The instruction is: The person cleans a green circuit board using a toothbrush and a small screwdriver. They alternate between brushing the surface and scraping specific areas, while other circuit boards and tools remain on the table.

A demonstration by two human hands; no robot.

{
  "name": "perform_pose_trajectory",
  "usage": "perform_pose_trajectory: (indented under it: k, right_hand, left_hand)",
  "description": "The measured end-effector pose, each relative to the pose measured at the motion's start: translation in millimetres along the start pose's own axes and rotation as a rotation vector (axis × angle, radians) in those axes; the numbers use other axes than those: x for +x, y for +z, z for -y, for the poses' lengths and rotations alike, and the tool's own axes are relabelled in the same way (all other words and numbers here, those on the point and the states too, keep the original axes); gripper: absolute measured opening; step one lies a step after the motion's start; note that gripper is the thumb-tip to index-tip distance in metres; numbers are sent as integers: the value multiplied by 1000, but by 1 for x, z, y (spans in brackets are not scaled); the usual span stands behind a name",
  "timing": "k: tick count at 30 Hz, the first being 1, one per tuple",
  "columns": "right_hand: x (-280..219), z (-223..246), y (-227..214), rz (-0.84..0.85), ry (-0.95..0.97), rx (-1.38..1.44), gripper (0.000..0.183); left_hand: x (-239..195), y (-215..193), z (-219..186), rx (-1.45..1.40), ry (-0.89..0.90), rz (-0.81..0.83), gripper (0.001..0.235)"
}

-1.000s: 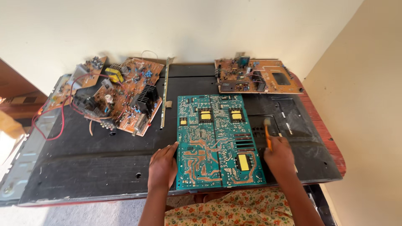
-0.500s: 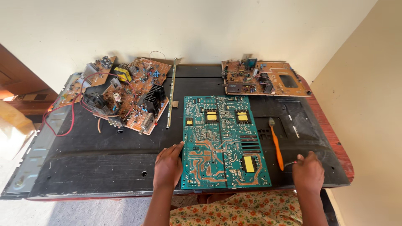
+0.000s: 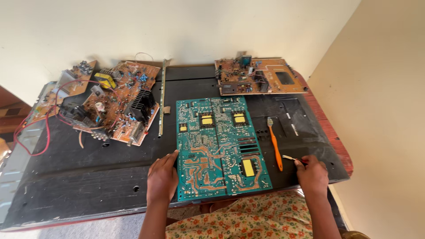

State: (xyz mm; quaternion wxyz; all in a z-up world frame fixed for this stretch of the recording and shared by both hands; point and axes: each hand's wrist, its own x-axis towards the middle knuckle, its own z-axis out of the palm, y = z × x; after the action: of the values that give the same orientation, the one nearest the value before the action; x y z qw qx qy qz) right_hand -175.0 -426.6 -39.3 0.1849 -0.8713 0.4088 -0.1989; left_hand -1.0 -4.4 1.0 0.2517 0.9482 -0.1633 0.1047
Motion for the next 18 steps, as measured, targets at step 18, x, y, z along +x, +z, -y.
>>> perform_pose_trajectory:
  k: [18]
  right_hand:
    - [-49, 126, -34, 196, 68, 745, 31]
  left_hand:
    - [2, -6, -6, 3, -13, 5, 48]
